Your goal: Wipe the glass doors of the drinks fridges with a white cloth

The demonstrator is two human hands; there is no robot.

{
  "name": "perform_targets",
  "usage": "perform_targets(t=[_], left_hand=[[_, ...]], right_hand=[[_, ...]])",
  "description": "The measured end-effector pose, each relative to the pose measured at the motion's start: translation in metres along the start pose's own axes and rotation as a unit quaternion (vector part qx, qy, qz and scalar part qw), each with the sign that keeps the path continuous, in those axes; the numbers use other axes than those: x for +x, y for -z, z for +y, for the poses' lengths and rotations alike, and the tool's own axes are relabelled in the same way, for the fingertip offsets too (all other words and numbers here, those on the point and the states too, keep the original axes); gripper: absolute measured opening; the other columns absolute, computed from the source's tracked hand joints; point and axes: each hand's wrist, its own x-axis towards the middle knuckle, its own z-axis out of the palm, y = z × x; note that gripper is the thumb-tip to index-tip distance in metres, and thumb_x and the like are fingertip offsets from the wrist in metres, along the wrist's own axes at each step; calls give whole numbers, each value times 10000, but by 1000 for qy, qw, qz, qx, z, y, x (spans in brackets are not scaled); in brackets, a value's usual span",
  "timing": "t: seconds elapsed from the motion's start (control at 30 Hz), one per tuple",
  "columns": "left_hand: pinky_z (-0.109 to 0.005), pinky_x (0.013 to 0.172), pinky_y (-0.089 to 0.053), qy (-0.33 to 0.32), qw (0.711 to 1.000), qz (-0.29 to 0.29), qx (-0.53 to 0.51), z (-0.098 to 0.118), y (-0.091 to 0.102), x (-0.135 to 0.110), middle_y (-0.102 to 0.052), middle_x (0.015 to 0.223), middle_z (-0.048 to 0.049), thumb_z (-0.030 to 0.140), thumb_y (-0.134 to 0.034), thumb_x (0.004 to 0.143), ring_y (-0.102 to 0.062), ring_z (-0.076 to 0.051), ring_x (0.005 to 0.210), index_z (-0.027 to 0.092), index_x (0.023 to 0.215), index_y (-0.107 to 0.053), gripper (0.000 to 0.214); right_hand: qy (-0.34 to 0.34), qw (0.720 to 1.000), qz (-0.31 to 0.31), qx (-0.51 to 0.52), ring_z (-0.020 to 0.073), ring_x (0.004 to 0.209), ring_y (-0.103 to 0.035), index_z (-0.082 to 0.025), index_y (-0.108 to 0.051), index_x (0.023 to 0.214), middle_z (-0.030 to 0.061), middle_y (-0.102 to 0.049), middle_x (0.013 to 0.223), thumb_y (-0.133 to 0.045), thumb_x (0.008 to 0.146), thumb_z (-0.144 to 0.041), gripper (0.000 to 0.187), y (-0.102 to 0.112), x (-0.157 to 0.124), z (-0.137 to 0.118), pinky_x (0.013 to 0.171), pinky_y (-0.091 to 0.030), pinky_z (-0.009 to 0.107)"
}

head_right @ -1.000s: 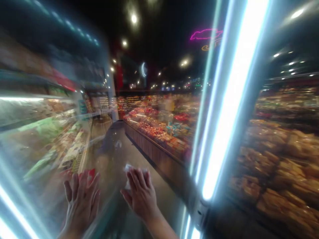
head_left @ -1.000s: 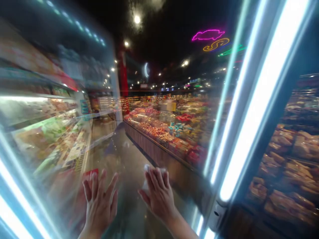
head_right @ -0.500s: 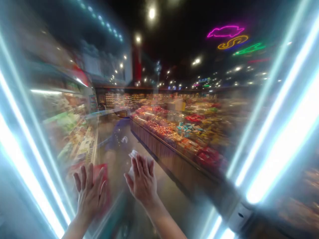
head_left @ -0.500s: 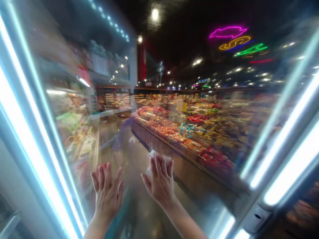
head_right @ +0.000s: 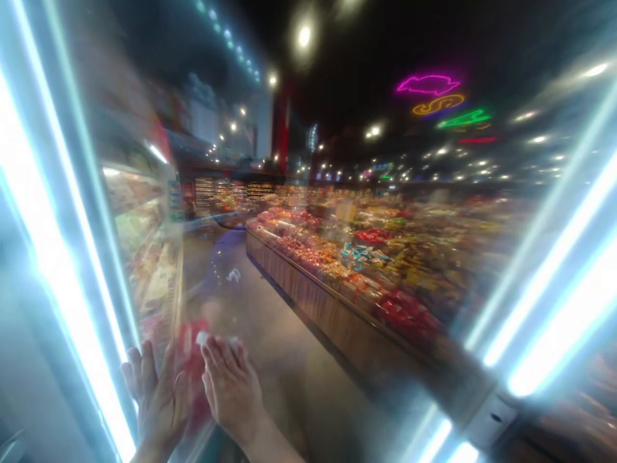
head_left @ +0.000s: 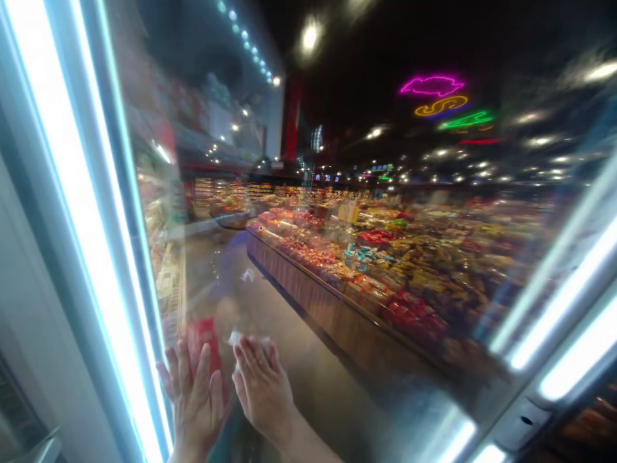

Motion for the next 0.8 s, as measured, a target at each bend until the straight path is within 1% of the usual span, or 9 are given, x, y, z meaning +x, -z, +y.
perform_targets(t=[0.07,0.13,0.27,0.33,0.4,0.5,0.6,0.7,0.8], left_hand=[[-655,1276,18,6,1000,2,-5,-4,2,-5,29,1742,-34,124,-522,929,51,-303,1604,359,1638,-79,868],[-661,1272,26,6,1000,-5,-7,-5,4,-7,26,1743,-31,127,-518,936,53,-304,1604,368,1637,-85,858],[-684,1264,18,-1,1000,-25,-15,3,3,-4,38,1743,-30,120,-511,946,63,-321,1602,385,1634,-83,853],[-673,1269,9,-10,999,-33,-21,11,3,-3,43,1743,-32,119,-519,943,60,-320,1603,387,1634,-83,860],[-641,1279,24,-24,999,-41,-23,19,3,-4,47,1743,-20,125,-535,937,63,-309,1604,397,1633,-84,872],[-609,1292,8,-46,998,-45,-21,29,1,-5,32,1744,8,148,-547,926,48,-301,1606,420,1628,-80,886],[-652,1276,-23,-37,998,-48,-12,39,-5,-3,36,1743,-2,175,-532,932,38,-324,1604,428,1625,-61,876],[-712,1246,-22,-18,999,-48,-17,59,-16,5,55,1741,-21,195,-515,942,57,-358,1598,438,1622,-43,863],[-761,1221,-32,-34,998,-49,-20,92,-29,11,68,1740,-40,191,-489,945,59,-388,1592,435,1624,-18,861]], right_hand=[[52,999,-9,-2,180,1602,-54,-176,-529,1493,-12,-359,1647,-609,954,-318,563,-9,-26,-10,1331,-54,378],[74,997,-14,-5,161,1601,-44,-189,-542,1482,-33,-351,1649,-599,960,-313,540,-6,-23,-9,1329,-54,359],[-36,999,10,-6,218,1605,-43,-106,-329,1598,88,-342,1655,-532,993,-331,676,19,37,17,1317,-23,502],[-80,996,31,-16,244,1603,-66,-80,-277,1610,120,-341,1652,-510,996,-310,696,25,38,28,1308,-16,543],[-59,997,39,-18,226,1599,-111,-84,-286,1607,87,-327,1658,-498,990,-269,678,25,-1,32,1318,-24,495],[-3,1000,13,-15,175,1584,-186,-127,-304,1606,-2,-283,1671,-479,976,-209,659,25,-88,45,1330,-70,405],[-66,996,19,-53,225,1591,-164,-97,-214,1628,46,-207,1697,-502,969,-207,727,44,-125,97,1327,-74,482],[-200,970,86,-110,342,1597,-46,-74,-69,1643,164,-79,1715,-501,989,-241,801,80,-110,168,1256,-135,700],[-264,948,126,-125,373,1593,-10,-106,-18,1649,174,-27,1721,-424,1013,-264,770,100,-111,203,1200,-186,773]])
